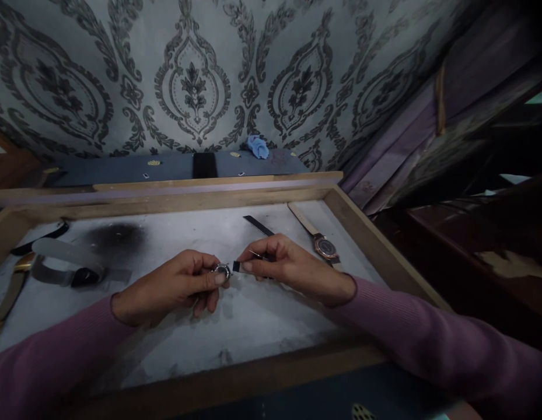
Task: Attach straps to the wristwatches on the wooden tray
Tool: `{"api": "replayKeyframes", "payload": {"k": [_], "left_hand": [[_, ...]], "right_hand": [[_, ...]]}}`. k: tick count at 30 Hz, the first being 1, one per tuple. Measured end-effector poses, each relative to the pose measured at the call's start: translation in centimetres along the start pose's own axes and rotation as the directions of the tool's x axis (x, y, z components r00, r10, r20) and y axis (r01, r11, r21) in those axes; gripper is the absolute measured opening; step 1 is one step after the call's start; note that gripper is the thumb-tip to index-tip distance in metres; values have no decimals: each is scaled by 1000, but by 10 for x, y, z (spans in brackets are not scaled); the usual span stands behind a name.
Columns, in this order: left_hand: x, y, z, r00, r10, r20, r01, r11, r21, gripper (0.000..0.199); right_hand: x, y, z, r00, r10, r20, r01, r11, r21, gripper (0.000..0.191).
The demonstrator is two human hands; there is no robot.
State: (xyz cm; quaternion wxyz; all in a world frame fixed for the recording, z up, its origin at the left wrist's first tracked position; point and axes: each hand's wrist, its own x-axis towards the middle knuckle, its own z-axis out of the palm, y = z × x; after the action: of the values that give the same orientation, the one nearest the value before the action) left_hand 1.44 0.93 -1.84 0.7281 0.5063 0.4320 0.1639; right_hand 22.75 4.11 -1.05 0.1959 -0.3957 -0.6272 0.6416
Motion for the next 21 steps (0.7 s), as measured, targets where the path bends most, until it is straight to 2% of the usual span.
{"api": "replayKeyframes", "payload": {"k": [21], "left_hand": [[1, 5, 1, 998, 59, -31, -51, 976, 212, 19]], "right_hand": [[-1, 1, -1, 998, -44, 40, 45, 999, -29, 20]]}}
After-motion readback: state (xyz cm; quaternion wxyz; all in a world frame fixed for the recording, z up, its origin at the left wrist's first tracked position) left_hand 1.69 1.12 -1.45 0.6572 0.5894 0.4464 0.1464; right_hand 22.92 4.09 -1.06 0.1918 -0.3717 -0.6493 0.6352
